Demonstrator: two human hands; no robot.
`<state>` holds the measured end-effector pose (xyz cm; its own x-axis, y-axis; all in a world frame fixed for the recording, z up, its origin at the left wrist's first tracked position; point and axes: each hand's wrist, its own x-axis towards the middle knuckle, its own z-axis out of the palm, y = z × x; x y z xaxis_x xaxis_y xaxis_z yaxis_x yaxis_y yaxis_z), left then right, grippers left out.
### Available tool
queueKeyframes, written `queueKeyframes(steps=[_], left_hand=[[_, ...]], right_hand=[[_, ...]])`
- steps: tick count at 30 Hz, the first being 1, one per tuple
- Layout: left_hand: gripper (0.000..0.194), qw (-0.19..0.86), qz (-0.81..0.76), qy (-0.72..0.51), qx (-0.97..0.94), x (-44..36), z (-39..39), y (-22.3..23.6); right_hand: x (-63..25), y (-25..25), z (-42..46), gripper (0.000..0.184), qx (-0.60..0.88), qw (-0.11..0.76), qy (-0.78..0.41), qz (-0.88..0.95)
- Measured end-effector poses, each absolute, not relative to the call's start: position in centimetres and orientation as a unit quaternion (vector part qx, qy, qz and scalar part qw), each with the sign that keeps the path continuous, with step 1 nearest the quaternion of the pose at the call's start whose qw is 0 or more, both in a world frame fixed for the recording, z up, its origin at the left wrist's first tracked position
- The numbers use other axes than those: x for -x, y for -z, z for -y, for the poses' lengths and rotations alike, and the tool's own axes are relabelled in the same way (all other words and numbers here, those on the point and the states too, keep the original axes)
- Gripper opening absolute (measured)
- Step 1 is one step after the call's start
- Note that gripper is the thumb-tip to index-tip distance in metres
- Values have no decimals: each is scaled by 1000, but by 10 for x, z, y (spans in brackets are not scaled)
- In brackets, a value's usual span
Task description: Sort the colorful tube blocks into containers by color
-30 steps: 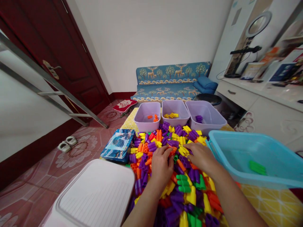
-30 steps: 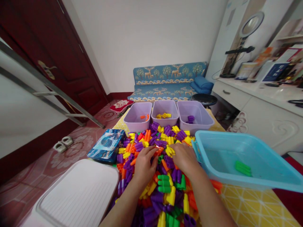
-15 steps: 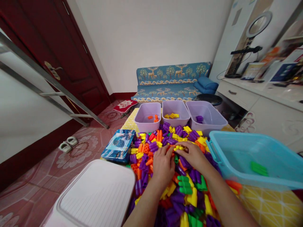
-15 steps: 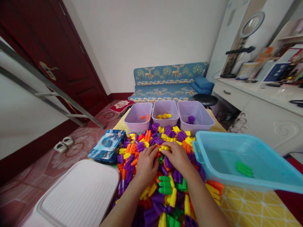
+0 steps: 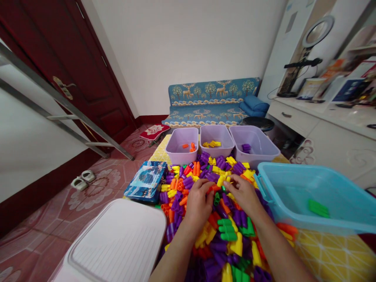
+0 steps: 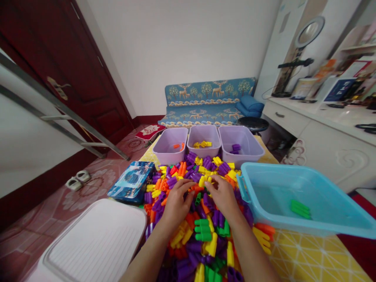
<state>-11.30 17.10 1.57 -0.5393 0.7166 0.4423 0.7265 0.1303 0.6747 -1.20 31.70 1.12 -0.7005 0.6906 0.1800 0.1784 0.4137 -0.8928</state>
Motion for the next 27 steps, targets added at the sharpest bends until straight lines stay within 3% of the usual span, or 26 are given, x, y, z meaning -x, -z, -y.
queueKeyframes(steps=[6, 9, 12, 14, 18, 20, 24, 27], left_hand=[[36, 64, 783, 378, 490, 136, -186, -23], [44, 76, 804, 319, 497, 142, -195, -18], [39, 78, 815, 286, 498, 142, -200, -11], [33, 80, 816, 273, 503, 142, -200, -8], [30, 80, 816, 265, 508, 143, -199, -6], [30, 81, 816, 265, 507, 143, -198, -7], [30, 84, 817, 262, 506, 143, -198, -8], [30, 84, 818, 257, 508, 142, -198, -8]], right_hand=[[9, -30, -315, 34, 273, 275, -474, 790], [8, -39, -322, 25, 246, 218, -421, 845], [13, -52, -334, 21, 245, 159, -382, 877], [20, -64, -342, 24, 261, 207, -410, 849], [44, -80, -349, 55, 247, 454, -504, 692], [55, -78, -350, 57, 244, 480, -475, 696], [70, -62, -353, 39, 282, 331, -251, 865], [76, -49, -356, 42, 271, 243, -169, 916]])
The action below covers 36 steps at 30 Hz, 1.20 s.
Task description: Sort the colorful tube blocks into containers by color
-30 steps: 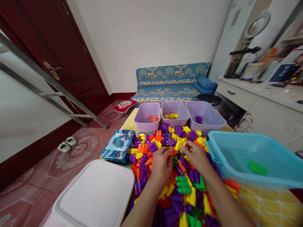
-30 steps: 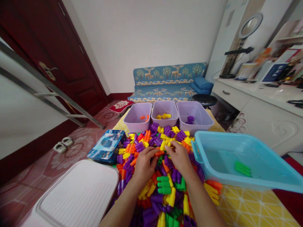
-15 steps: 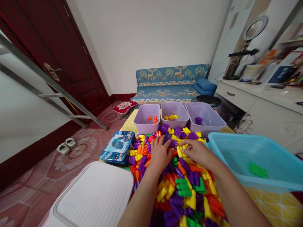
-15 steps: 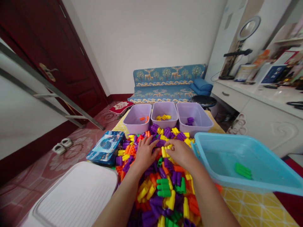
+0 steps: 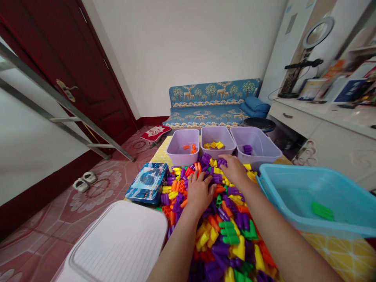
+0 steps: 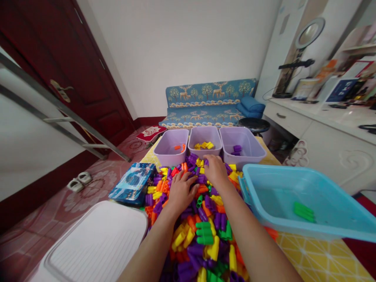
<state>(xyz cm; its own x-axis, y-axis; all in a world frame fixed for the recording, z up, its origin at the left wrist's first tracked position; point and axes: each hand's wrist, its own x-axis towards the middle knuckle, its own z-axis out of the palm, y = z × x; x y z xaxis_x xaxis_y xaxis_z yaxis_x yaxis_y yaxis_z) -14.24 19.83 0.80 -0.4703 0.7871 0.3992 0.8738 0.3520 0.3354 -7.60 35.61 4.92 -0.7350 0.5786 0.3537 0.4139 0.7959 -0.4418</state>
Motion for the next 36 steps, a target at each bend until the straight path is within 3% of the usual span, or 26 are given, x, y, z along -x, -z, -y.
queueKeyframes(steps=[6, 15, 21, 31, 36], left_hand=[[30, 77, 825, 245, 504, 142, -198, -9], [26, 61, 829, 237, 503, 142, -196, -13], [38, 58, 811, 240, 530, 142, -191, -12], [19, 47, 809, 246, 532, 140, -190, -13], [22, 50, 795, 286, 532, 139, -193, -14]], right_hand=[[77, -32, -358, 53, 258, 153, -129, 945], [51, -30, -343, 25, 219, 83, -180, 955], [27, -21, -336, 26, 218, 133, -278, 926], [15, -14, -328, 29, 202, 187, -358, 892], [14, -11, -324, 33, 192, 205, -376, 883]])
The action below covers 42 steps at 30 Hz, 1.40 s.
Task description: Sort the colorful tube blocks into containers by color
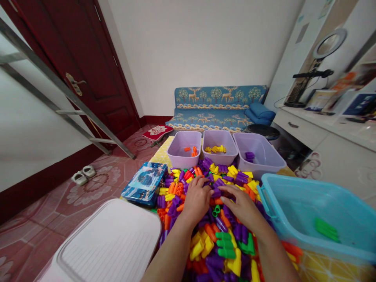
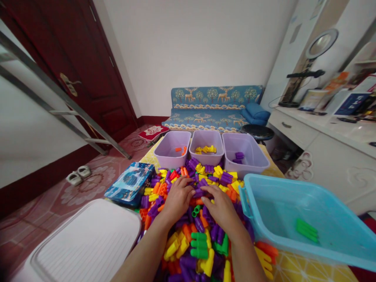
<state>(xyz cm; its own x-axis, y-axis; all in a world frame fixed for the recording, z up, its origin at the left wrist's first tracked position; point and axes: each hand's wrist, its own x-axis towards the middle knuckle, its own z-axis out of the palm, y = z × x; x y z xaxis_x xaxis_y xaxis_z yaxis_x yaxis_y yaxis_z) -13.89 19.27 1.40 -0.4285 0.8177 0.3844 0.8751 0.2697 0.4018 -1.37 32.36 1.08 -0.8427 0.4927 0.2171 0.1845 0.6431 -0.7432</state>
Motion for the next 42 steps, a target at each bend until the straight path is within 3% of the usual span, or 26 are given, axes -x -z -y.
queueKeyframes(steps=[13, 16, 19, 21, 23, 27, 31, 36, 39, 42], left_hand=[[25, 11, 741, 414, 529, 137, -194, -13], [23, 17, 745, 433, 508, 139, -195, -9], [14, 30, 743, 441, 503, 138, -196, -7], [14, 34, 746, 440, 498, 138, -196, -7], [17, 44, 755, 441, 483, 137, -195, -7], [23, 112, 806, 416, 406, 136, -192, -13], [28, 157, 884, 310, 314, 132, -186, -21], [36, 117, 902, 243, 336, 130, -186, -17], [40, 98, 891, 243, 371, 132, -188, -11], [43, 66, 870, 280, 402, 135, -189, -6]], right_hand=[[14, -26, -311, 19, 233, 239, -484, 809], [11, -33, -310, 26, 280, 341, -532, 723], [8, -41, -313, 29, 279, 511, -616, 532], [4, -45, -318, 24, 247, 593, -647, 411], [-2, -48, -324, 15, 232, 617, -665, 350], [-9, -48, -330, 17, 237, 579, -682, 378], [0, -42, -322, 32, 272, 440, -623, 588], [20, -16, -314, 53, 257, 286, -386, 838], [23, -5, -313, 67, 241, 204, -334, 888], [22, -7, -311, 65, 220, 138, -316, 913]])
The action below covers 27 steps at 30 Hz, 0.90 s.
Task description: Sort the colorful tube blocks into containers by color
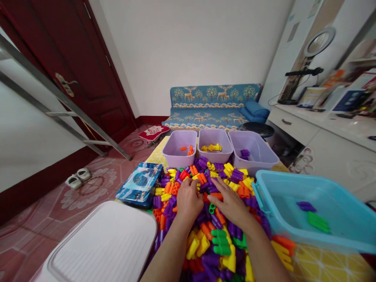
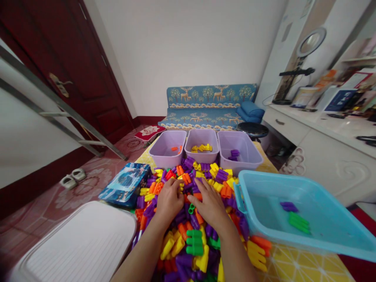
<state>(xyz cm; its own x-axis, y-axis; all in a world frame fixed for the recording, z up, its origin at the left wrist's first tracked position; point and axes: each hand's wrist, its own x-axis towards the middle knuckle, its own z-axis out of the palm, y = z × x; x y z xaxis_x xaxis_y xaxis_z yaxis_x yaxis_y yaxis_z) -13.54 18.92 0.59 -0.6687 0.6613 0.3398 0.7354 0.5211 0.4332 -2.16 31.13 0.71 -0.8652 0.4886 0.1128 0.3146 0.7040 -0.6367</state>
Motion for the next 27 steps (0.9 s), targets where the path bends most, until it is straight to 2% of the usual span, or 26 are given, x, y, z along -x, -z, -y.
queueKeyframes(steps=[3, 9, 12, 19, 22, 27], left_hand=[[46, 39, 844, 341, 412, 138, -191, -2], [41, 29, 786, 489, 378, 141, -193, 2], [40, 21, 765, 511, 392, 140, -192, 2], [34, 41, 804, 389, 447, 131, -188, -6], [27, 50, 829, 340, 440, 129, -187, -9], [35, 53, 842, 297, 448, 125, -186, -13]], right_hand=[[19, -13, -310, 54, 204, 120, -307, 922], [18, -14, -315, 25, 186, 173, -316, 914], [17, -12, -316, 21, 184, 184, -334, 906], [17, -12, -312, 34, 190, 159, -313, 917], [16, -14, -315, 23, 173, 171, -324, 914], [15, -16, -315, 9, 172, 192, -333, 907]])
